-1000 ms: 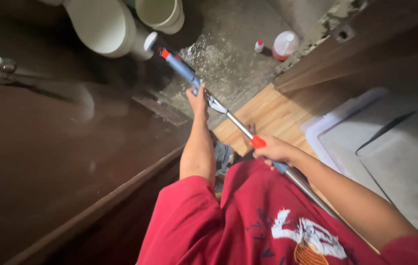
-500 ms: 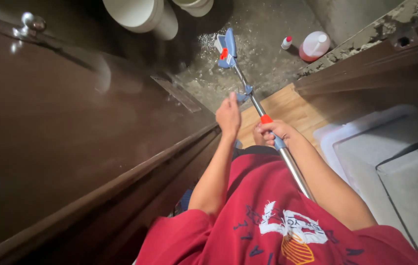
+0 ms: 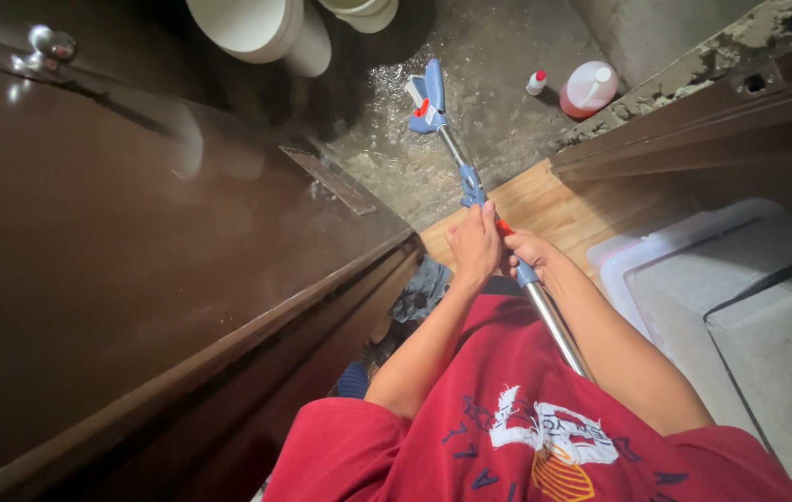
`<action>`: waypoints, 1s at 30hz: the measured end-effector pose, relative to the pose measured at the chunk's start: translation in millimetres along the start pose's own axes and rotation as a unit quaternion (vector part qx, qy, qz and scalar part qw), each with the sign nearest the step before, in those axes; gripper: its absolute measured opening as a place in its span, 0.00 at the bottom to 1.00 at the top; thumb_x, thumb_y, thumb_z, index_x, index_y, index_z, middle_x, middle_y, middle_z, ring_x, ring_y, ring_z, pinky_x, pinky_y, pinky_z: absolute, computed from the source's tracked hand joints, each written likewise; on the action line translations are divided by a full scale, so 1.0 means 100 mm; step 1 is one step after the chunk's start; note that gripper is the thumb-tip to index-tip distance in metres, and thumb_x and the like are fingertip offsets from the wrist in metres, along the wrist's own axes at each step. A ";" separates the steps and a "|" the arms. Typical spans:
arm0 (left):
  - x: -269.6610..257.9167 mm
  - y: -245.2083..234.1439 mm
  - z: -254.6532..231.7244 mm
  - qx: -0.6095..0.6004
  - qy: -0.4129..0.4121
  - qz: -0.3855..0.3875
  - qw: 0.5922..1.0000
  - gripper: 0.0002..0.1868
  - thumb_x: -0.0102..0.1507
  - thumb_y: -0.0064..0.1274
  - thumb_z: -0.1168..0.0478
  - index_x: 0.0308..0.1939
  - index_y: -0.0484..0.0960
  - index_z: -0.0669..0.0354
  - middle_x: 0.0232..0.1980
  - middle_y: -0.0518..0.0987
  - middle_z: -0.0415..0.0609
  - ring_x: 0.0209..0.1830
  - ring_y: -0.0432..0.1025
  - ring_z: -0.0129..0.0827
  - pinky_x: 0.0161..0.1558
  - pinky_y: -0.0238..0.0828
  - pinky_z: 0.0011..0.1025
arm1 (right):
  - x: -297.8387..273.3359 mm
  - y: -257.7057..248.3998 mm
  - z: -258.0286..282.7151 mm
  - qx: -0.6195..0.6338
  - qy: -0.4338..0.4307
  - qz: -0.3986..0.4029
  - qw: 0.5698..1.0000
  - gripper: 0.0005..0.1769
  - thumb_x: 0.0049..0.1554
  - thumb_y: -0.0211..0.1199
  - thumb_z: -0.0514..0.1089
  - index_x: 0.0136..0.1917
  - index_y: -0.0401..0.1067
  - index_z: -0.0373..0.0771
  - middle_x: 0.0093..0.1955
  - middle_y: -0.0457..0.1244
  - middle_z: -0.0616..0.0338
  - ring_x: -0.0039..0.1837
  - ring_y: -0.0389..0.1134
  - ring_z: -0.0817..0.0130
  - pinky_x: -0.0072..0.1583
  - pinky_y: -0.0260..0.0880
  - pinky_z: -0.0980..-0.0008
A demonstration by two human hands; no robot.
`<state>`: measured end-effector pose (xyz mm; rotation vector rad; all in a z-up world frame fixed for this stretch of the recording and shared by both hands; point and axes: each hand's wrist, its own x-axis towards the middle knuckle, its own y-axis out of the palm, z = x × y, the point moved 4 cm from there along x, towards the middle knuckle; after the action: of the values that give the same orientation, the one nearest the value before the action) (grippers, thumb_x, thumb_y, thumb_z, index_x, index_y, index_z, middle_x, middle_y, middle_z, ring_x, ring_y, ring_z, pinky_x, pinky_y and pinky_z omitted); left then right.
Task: The person mops a wood-look floor, using a spray mop to clean various areas of the room, including near a bed and under furniture.
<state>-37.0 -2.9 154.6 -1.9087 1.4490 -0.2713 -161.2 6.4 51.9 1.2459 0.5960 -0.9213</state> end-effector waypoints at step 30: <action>1.57 0.34 0.77 -0.488 -0.208 0.130 0.838 0.17 0.56 0.65 0.54 0.40 0.76 0.58 0.29 0.77 0.45 0.21 0.71 0.31 0.21 0.66 0.30 | -0.70 -1.18 -0.69 -0.549 -0.085 -0.150 0.818 0.26 0.41 0.73 0.39 0.55 0.74 0.39 0.44 0.71 0.53 0.47 0.73 0.58 0.52 0.72 0.60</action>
<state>34.8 -117.4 37.9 -2.2344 1.6367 1.1619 -290.5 85.5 29.0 0.0165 0.9958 -0.7196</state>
